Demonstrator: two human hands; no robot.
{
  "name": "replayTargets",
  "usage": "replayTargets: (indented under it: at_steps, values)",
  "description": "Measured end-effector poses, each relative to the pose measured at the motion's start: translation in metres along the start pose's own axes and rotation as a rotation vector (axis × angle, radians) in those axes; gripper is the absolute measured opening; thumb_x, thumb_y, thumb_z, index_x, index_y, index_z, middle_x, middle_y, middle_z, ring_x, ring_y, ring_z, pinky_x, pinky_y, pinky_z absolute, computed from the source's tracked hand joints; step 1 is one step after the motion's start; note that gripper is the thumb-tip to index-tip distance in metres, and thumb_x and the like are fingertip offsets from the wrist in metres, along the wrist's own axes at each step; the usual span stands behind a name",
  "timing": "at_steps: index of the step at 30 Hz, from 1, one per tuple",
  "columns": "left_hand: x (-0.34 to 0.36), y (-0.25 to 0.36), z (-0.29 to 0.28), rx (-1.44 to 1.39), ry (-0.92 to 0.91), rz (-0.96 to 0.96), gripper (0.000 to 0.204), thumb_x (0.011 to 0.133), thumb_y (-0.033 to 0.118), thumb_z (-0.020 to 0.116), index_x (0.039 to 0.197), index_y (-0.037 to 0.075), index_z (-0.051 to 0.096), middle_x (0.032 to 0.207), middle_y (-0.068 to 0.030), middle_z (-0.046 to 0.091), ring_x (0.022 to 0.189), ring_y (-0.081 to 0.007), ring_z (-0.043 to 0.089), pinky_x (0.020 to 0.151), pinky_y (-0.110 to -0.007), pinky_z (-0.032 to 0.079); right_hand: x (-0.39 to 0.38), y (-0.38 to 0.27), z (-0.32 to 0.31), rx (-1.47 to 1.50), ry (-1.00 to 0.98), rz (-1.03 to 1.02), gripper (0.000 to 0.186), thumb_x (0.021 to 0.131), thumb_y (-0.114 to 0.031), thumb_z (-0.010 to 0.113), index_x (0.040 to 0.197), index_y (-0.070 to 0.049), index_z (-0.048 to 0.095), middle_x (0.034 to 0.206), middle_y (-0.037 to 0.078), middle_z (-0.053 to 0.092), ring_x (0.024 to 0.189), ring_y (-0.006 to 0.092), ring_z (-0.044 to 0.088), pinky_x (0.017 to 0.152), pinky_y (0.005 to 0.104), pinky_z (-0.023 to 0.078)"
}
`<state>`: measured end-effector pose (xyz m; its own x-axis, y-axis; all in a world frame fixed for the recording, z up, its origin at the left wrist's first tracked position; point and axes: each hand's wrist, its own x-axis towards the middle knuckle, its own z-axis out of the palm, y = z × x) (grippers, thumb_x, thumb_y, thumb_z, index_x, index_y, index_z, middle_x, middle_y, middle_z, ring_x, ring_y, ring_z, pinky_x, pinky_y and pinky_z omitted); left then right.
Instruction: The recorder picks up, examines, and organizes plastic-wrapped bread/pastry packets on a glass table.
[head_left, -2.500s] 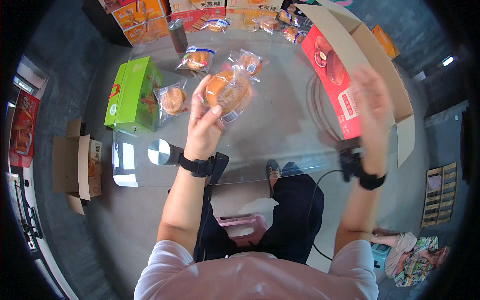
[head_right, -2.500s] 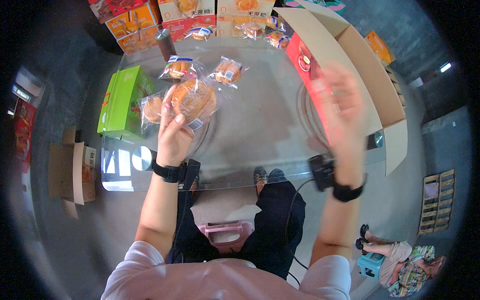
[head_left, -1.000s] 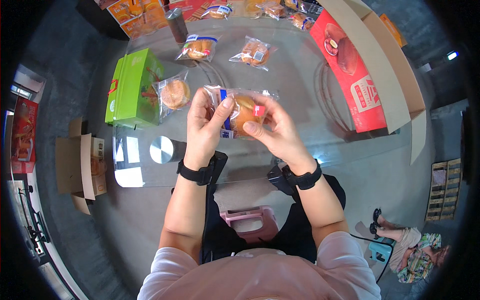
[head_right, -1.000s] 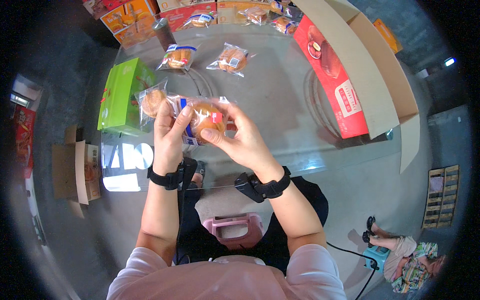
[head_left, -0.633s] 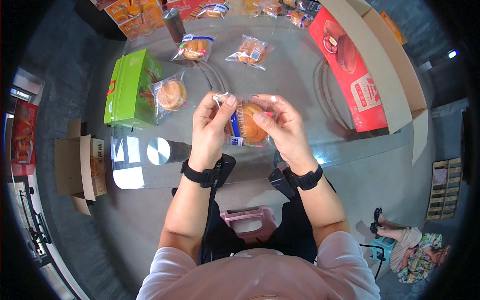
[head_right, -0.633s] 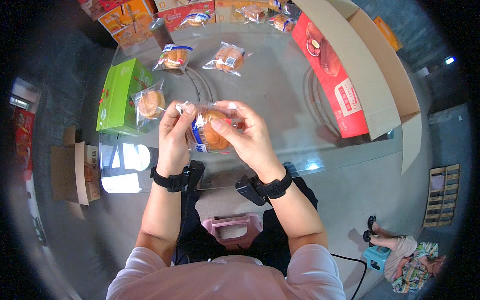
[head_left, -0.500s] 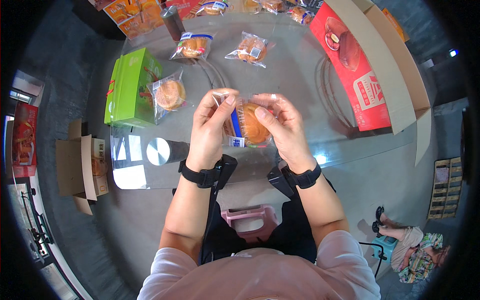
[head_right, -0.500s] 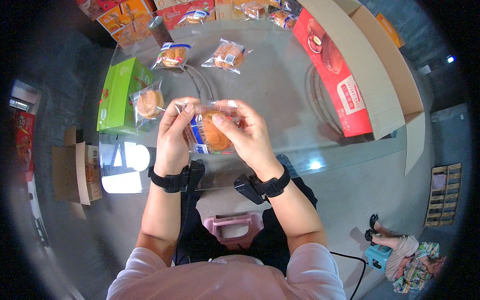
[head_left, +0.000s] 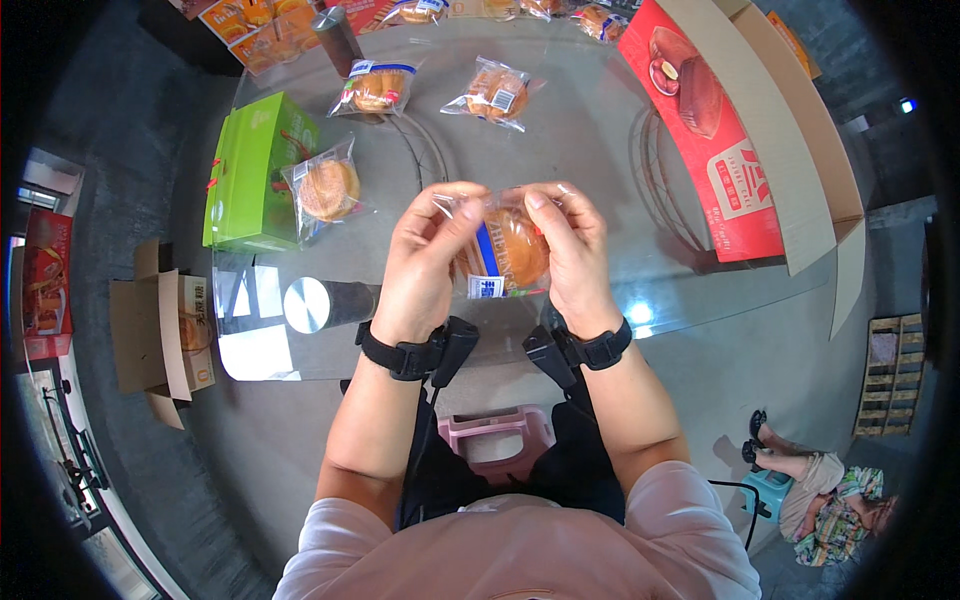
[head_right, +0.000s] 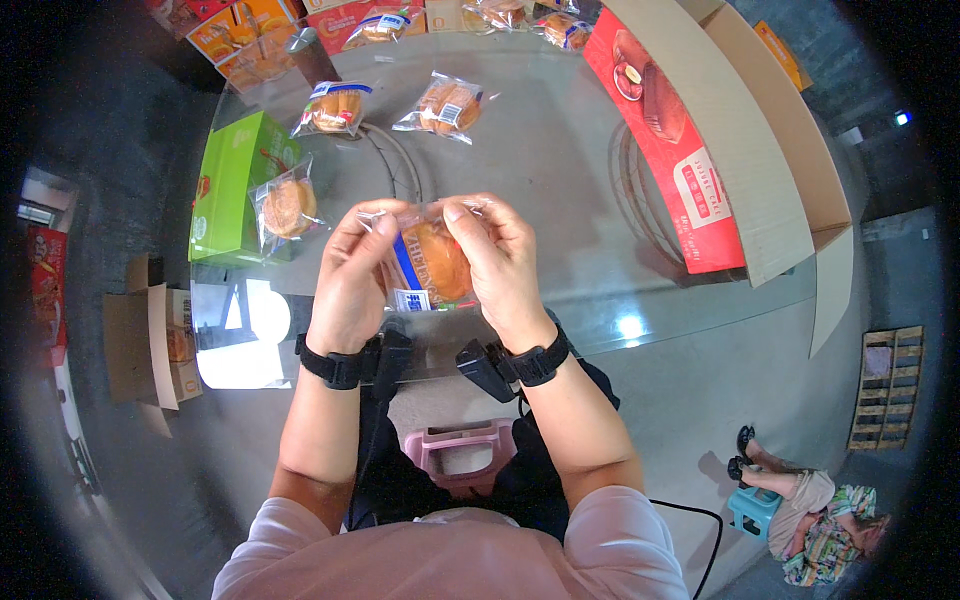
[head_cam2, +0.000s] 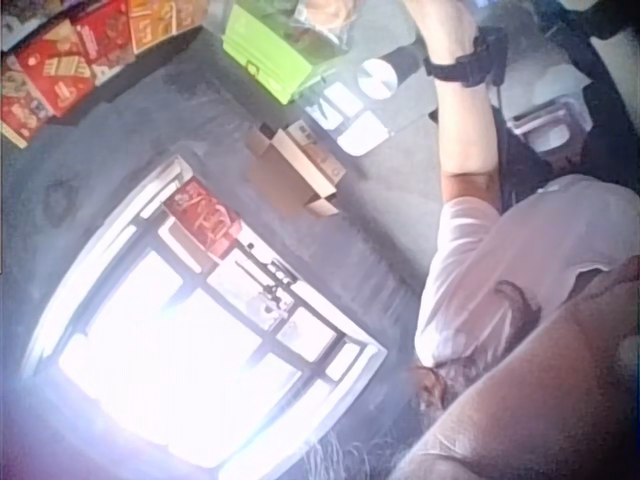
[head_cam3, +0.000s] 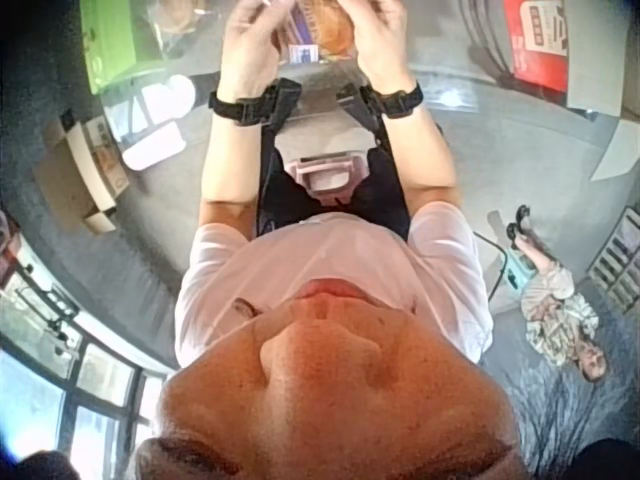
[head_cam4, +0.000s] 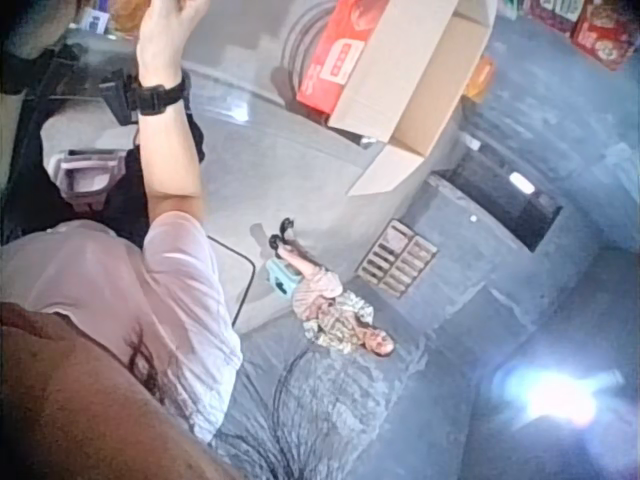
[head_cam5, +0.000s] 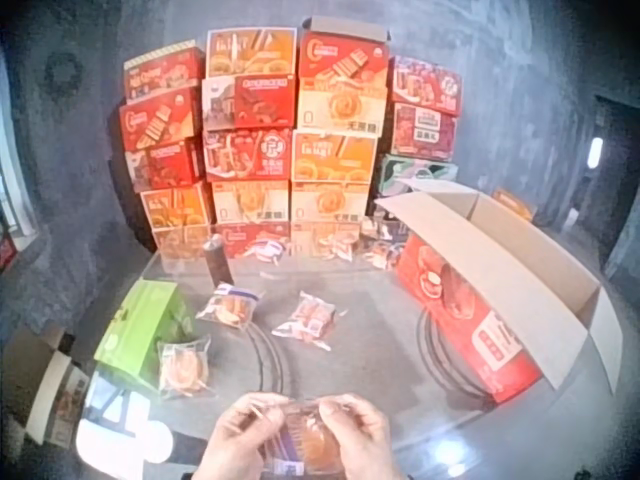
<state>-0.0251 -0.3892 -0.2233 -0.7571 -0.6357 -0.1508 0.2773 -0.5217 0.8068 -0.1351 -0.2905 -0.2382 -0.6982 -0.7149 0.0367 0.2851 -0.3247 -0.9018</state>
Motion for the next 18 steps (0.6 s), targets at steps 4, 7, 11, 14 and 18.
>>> replayTargets:
  at_steps: [4, 7, 11, 14, 18]
  values:
    - [-0.0021, -0.0004, 0.0046, 0.109, -0.06, 0.0, 0.036, 0.083, 0.005, 0.072, 0.114, 0.004, 0.056, 0.102, -0.0036, 0.062, 0.093, -0.0102, 0.059, 0.084, -0.026, 0.048, -0.0012, -0.0021, 0.0014, -0.051, 0.02, -0.031, 0.013, 0.092, -0.012, 0.06, 0.097, -0.001, 0.066, 0.09, 0.003, 0.067, 0.08, 0.0049, 0.057, 0.072, 0.0201, 0.045]
    - [-0.0013, -0.0032, 0.0029, 0.128, -0.057, 0.02, 0.029, 0.085, 0.006, 0.07, 0.111, 0.003, 0.057, 0.099, -0.0039, 0.063, 0.091, -0.0104, 0.06, 0.082, -0.026, 0.049, -0.0006, -0.0003, -0.0014, -0.098, 0.023, -0.06, 0.012, 0.091, -0.012, 0.062, 0.095, -0.001, 0.066, 0.086, 0.001, 0.066, 0.075, 0.0038, 0.055, 0.068, 0.0191, 0.044]
    - [-0.0014, -0.0043, 0.0045, 0.092, -0.022, 0.012, 0.019, 0.087, 0.006, 0.067, 0.105, 0.003, 0.06, 0.094, -0.0037, 0.065, 0.086, -0.0098, 0.062, 0.076, -0.025, 0.05, -0.0003, -0.0022, -0.0007, -0.087, 0.025, -0.056, 0.012, 0.09, -0.012, 0.064, 0.093, -0.001, 0.067, 0.082, -0.001, 0.064, 0.072, 0.003, 0.052, 0.066, 0.0187, 0.042]
    - [-0.0006, -0.0059, 0.0015, 0.076, 0.005, 0.014, 0.013, 0.09, 0.009, 0.064, 0.101, 0.002, 0.062, 0.093, -0.0038, 0.065, 0.084, -0.0098, 0.062, 0.074, -0.024, 0.05, -0.0007, -0.0042, 0.0027, -0.109, 0.003, -0.082, 0.011, 0.09, -0.012, 0.065, 0.093, -0.002, 0.067, 0.081, -0.002, 0.062, 0.072, 0.0025, 0.052, 0.065, 0.0178, 0.042]
    - [0.0009, -0.0093, 0.0018, 0.069, 0.068, 0.015, 0.014, 0.094, 0.011, 0.056, 0.101, 0.001, 0.061, 0.092, -0.0076, 0.067, 0.084, -0.0122, 0.063, 0.077, -0.025, 0.051, 0.0001, -0.0052, -0.0004, -0.101, -0.018, -0.063, 0.009, 0.09, -0.011, 0.065, 0.09, -0.002, 0.067, 0.078, -0.002, 0.062, 0.071, 0.002, 0.052, 0.063, 0.0163, 0.041]
